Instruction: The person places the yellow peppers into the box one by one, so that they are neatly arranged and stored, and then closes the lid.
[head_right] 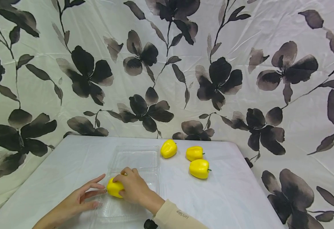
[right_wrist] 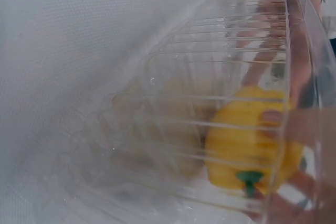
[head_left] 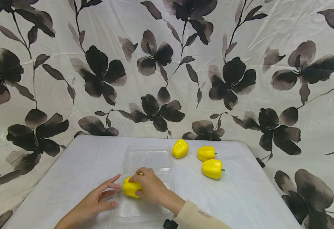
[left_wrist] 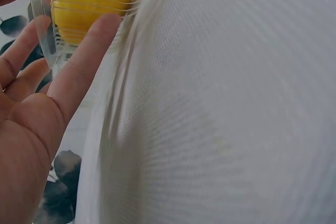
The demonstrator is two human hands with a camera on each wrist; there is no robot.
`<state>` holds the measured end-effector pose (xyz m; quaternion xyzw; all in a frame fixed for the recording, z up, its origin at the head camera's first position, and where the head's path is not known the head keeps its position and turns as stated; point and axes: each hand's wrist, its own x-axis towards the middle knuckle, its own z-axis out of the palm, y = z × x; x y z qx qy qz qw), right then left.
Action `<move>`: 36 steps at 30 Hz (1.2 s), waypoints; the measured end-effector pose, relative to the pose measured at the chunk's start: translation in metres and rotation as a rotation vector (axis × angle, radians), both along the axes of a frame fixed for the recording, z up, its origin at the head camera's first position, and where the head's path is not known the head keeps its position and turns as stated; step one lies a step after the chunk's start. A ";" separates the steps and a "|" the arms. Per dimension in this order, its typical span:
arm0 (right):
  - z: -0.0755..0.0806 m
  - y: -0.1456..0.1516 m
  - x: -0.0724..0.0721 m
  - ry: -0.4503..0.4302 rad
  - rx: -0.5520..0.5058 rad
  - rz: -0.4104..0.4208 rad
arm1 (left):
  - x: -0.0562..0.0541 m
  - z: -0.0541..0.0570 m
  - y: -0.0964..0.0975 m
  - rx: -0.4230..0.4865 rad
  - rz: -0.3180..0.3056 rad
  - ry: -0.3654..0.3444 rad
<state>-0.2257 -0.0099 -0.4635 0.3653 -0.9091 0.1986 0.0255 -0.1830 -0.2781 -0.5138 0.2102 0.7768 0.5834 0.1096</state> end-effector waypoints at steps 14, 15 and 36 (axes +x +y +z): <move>-0.002 -0.002 0.001 0.018 -0.002 0.001 | -0.001 0.000 -0.002 0.019 -0.023 -0.001; -0.003 -0.002 0.001 0.021 -0.003 0.000 | -0.001 -0.001 -0.002 0.020 -0.021 -0.007; -0.002 -0.002 0.001 0.067 0.024 0.021 | 0.000 0.003 -0.001 -0.078 0.045 -0.050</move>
